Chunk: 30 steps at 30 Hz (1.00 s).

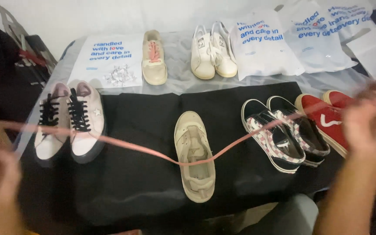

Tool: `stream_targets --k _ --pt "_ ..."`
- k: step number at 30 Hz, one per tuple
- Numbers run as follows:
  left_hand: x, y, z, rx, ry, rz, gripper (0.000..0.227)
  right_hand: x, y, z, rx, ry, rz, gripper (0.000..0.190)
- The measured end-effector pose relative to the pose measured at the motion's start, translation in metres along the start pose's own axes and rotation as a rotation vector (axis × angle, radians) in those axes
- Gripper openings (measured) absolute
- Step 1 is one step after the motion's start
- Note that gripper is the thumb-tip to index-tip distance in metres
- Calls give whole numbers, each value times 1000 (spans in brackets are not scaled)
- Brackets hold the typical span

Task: Threading pink laces through the eyelets of a white shoe on a counter.

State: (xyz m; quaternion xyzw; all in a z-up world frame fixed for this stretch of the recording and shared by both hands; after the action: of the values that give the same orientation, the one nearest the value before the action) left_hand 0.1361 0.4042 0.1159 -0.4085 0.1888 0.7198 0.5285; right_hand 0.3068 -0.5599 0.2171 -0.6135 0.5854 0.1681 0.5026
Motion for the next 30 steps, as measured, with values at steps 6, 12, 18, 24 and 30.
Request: stream_targets --k 6,12,18,24,30 --pt "-155 -54 1 -265 -219 85 28 -119 -41 28 -31 -25 -162 20" --pt "-266 -10 -43 -163 -538 131 21 -133 -51 43 -24 97 -48 18" --pt "-229 -2 -215 146 -561 217 23 -132 24 168 -166 398 -123 6" --pt "-330 37 -335 242 -1416 -336 17 -75 84 303 -393 566 -39 16" --pt "-317 28 -389 396 -1817 -367 23 -89 102 302 -391 763 16 16"
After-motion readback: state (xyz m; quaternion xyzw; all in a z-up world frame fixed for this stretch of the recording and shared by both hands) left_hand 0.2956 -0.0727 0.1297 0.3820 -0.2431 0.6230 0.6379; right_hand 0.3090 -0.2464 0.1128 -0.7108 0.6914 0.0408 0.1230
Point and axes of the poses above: each hand's wrist, its own y-axis away from the middle knuckle, its own x-axis out of the back of the hand, z = x × y, the point moved 9 cm from there along -y, towards the middle knuckle, and after that the axes turned 6 degrees about x, right-handed, at the moved point
